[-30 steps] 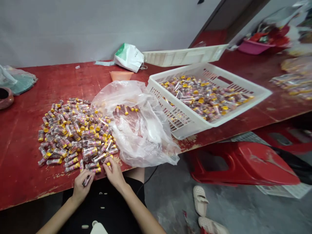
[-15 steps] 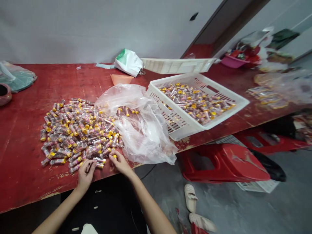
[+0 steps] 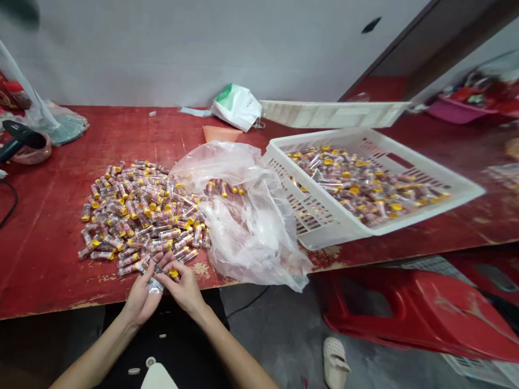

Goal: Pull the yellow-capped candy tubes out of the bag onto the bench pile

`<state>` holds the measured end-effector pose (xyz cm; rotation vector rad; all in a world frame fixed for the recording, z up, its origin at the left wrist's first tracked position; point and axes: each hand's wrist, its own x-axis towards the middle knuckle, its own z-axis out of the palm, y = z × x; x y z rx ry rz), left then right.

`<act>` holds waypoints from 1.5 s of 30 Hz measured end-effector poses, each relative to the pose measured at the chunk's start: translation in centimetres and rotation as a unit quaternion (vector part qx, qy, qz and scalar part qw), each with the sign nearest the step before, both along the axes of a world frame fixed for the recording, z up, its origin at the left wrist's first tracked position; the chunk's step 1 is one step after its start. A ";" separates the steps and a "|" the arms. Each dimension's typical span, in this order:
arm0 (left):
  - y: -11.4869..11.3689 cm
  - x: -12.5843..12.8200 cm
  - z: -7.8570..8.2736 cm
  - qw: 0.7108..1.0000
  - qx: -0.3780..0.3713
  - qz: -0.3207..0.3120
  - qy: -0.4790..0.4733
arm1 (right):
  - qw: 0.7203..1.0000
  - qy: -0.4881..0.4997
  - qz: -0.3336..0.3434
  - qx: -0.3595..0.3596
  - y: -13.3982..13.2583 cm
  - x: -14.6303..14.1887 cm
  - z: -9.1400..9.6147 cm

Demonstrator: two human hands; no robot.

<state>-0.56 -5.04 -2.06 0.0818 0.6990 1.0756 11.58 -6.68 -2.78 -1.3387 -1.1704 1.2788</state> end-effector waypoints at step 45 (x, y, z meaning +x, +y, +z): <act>0.3 3.6 6.8 0.983 -0.108 0.040 0.145 | 0.951 0.126 -0.209 0.190 -1.2 5.0 5.1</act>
